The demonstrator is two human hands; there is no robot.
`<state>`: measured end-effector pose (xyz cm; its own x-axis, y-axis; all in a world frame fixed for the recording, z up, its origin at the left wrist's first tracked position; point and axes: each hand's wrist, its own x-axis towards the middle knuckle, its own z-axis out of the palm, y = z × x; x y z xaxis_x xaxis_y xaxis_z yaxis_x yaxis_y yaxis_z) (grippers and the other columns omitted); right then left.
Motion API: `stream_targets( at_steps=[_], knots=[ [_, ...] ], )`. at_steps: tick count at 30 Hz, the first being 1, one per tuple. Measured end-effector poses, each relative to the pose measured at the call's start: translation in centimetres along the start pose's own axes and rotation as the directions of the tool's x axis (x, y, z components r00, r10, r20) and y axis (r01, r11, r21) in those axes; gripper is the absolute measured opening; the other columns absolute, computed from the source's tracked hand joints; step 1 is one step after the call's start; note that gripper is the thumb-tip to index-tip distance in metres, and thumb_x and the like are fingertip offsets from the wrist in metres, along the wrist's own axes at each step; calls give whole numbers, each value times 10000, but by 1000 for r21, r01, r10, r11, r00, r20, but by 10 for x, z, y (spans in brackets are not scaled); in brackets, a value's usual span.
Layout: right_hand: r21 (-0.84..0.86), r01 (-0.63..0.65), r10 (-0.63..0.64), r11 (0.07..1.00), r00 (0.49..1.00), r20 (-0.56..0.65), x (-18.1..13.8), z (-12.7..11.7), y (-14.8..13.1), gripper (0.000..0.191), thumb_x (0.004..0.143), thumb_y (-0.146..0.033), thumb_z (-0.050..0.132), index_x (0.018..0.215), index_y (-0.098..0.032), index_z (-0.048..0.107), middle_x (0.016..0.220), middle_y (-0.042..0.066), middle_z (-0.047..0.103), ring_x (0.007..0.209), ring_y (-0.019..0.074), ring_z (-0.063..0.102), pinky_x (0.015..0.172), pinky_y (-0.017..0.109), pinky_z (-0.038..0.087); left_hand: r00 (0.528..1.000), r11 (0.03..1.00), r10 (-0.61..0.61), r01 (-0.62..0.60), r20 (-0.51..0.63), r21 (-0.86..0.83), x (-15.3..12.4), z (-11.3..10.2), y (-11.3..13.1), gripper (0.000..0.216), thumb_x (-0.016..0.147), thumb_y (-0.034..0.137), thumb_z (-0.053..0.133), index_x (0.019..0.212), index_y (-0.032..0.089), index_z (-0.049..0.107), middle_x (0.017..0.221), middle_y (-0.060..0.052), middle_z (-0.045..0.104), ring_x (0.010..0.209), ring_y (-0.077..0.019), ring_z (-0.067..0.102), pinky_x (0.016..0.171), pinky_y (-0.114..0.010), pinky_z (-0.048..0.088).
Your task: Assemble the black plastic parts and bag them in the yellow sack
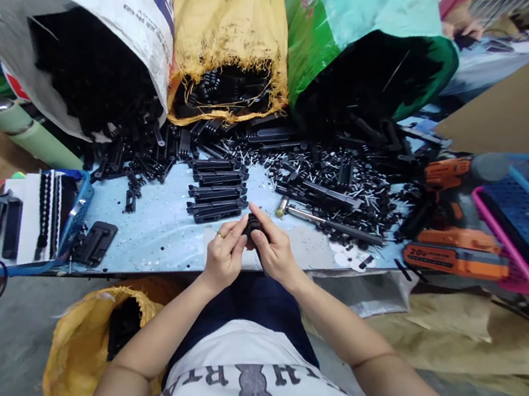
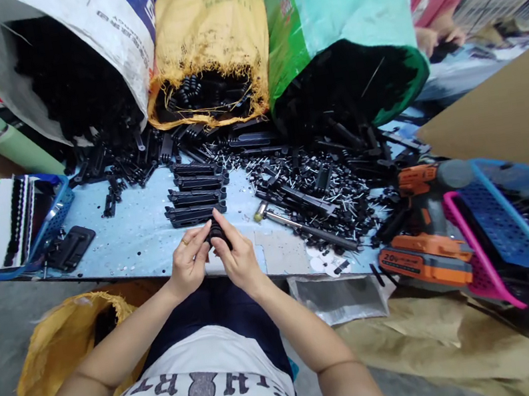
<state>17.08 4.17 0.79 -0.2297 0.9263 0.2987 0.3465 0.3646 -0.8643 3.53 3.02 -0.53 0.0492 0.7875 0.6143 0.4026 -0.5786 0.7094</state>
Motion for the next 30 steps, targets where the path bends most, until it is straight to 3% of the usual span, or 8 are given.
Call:
stream_targets(
  at_steps=[4,8,12,14,16,20,25,30],
  knots=[
    [-86,59,-62,995,997,-36,-11,0,-5,498,954,-408,306,1419,-236,343,1007,82,640,673,151,615,700,314,537,993,998,65,-65,-101,5,-5,-3,5,398,923,202,430,1317,222,482,1022,-99,616,922,-165,591,773,-305,517],
    [-110,162,-163,981,987,4,-4,-3,-8,516,956,-426,289,1431,-225,318,1044,90,646,748,169,643,730,319,544,993,995,101,-100,-66,17,1,-2,12,402,920,185,434,1318,222,482,1005,-91,614,906,-152,587,761,-286,520],
    [-180,223,-240,958,967,-83,7,-3,-17,517,962,-428,258,1433,-221,310,1268,101,558,1087,218,586,896,355,503,975,996,65,-50,-213,73,12,5,21,386,938,210,396,1313,202,486,1014,-99,612,895,-149,585,741,-272,518],
    [-216,245,-270,945,958,-97,9,-3,-20,525,962,-435,246,1435,-215,305,1318,99,521,1169,227,535,933,364,485,971,995,85,-69,-223,79,18,2,22,379,938,214,398,1304,197,496,1006,-94,613,889,-148,585,743,-272,515],
    [-236,241,-268,941,960,-86,11,-4,-20,552,958,-460,232,1441,-201,294,1313,110,523,1141,231,555,912,363,497,977,989,140,-129,-162,79,26,-7,20,374,931,210,413,1292,196,507,1004,-90,614,900,-148,585,755,-273,513],
    [-189,259,-269,947,963,-30,18,-5,-15,595,943,-503,250,1452,-194,269,1244,121,571,1009,227,622,852,360,526,964,961,252,-260,83,97,42,-25,9,348,929,247,417,1243,178,550,976,-87,622,896,-148,592,753,-269,519],
    [-156,219,-238,963,964,-118,24,5,-12,596,939,-515,247,1439,-194,286,1247,133,562,919,219,640,804,358,534,973,969,229,-226,-25,99,47,-26,4,357,929,206,402,1262,171,527,998,-92,607,910,-147,584,780,-278,510],
    [-30,198,-200,980,973,-114,13,8,-8,562,942,-471,307,1432,-197,298,959,90,654,632,150,612,679,316,540,954,962,268,-272,134,14,51,-34,6,348,914,184,431,1247,176,532,974,-83,605,902,-143,590,749,-263,511]
  ],
)
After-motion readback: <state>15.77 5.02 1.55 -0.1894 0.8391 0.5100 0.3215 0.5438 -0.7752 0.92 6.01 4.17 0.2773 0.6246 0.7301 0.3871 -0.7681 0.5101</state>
